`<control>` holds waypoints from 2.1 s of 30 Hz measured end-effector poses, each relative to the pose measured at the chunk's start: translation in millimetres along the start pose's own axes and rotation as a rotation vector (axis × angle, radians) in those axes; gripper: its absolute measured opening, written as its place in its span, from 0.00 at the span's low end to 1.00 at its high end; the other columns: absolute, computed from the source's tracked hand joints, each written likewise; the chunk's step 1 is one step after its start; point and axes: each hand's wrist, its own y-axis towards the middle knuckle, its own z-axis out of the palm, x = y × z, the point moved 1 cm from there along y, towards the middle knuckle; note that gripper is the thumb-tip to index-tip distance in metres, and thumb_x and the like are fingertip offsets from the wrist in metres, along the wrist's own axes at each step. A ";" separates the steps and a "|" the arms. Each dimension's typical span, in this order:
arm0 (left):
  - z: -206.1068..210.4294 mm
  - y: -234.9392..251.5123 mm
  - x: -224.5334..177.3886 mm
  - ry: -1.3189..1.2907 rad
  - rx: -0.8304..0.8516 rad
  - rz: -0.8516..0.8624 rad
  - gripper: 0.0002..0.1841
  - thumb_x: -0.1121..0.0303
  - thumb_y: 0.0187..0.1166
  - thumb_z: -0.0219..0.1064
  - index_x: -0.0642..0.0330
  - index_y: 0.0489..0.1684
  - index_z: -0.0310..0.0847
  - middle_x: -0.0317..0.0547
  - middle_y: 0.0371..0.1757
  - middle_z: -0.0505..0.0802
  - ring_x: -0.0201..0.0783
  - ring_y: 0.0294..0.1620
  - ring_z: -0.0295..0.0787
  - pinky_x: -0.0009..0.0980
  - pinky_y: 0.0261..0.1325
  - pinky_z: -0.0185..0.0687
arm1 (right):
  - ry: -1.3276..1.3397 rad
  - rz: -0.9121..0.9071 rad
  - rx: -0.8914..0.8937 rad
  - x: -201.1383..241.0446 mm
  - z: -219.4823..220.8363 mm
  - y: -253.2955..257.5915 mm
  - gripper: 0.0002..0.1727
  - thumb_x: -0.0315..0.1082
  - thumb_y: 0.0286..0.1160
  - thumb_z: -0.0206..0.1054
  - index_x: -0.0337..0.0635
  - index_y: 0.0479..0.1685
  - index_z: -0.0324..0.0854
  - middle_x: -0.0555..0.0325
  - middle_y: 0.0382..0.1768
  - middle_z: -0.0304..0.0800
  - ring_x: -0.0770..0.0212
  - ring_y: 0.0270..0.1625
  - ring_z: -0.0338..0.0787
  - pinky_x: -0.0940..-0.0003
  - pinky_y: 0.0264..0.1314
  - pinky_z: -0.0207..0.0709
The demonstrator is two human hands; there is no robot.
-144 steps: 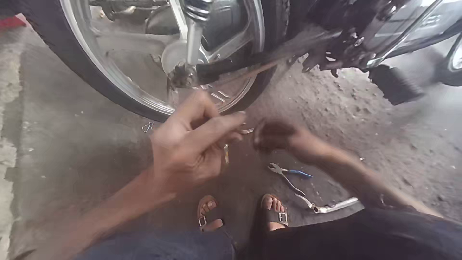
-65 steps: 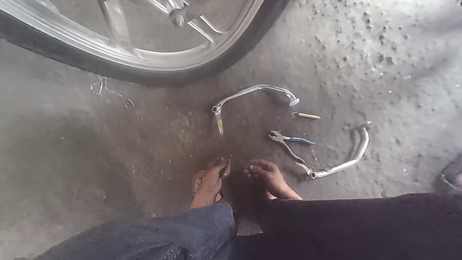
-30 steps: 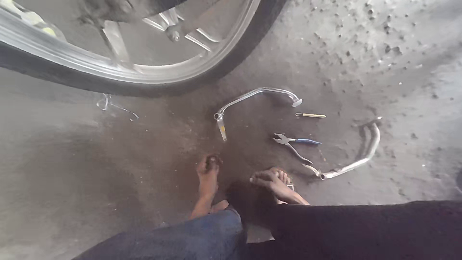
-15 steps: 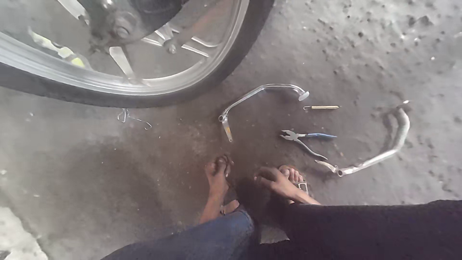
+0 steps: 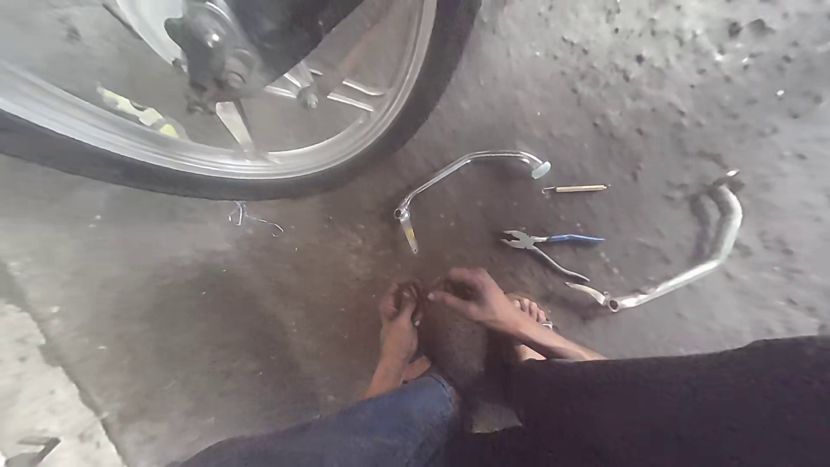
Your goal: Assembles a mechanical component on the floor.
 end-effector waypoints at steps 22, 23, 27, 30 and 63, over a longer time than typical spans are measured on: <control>3.5 -11.9 -11.5 -0.102 0.026 -0.048 0.09 0.75 0.83 0.56 0.57 0.49 0.83 0.35 0.29 0.87 0.21 0.18 0.73 0.16 0.20 0.69 | 0.178 -0.037 0.014 2.2 2.7 -0.3 0.08 0.31 0.79 0.72 0.37 0.49 0.91 0.63 0.35 0.93 0.77 0.33 0.84 0.79 0.39 0.80; 3.4 -12.5 -11.9 -0.101 0.021 -0.055 0.09 0.75 0.82 0.56 0.57 0.49 0.83 0.35 0.29 0.88 0.21 0.18 0.73 0.17 0.20 0.69 | 0.190 -0.028 0.013 1.5 2.7 -0.6 0.08 0.31 0.78 0.72 0.37 0.49 0.91 0.63 0.36 0.94 0.76 0.34 0.86 0.78 0.41 0.82; 4.5 -13.1 -13.5 -0.099 0.028 -0.058 0.10 0.76 0.81 0.55 0.56 0.48 0.83 0.34 0.28 0.87 0.21 0.17 0.73 0.17 0.20 0.70 | 0.156 -0.014 0.001 1.7 3.1 -2.7 0.09 0.32 0.78 0.72 0.37 0.50 0.91 0.64 0.33 0.92 0.77 0.31 0.83 0.79 0.37 0.80; 4.8 -12.5 -14.6 -0.097 0.032 -0.052 0.11 0.77 0.80 0.54 0.54 0.47 0.82 0.32 0.27 0.86 0.20 0.17 0.72 0.17 0.19 0.68 | 0.055 -0.073 0.018 6.7 1.9 -1.7 0.10 0.34 0.80 0.71 0.37 0.51 0.90 0.65 0.32 0.91 0.79 0.31 0.82 0.82 0.37 0.78; 8.8 -10.8 -3.8 -0.039 0.061 -0.088 0.08 0.76 0.82 0.55 0.54 0.46 0.80 0.30 0.31 0.86 0.21 0.25 0.77 0.18 0.28 0.74 | -0.054 -0.001 -0.024 8.7 1.5 -9.5 0.10 0.36 0.81 0.67 0.37 0.45 0.87 0.64 0.28 0.86 0.77 0.29 0.81 0.79 0.34 0.78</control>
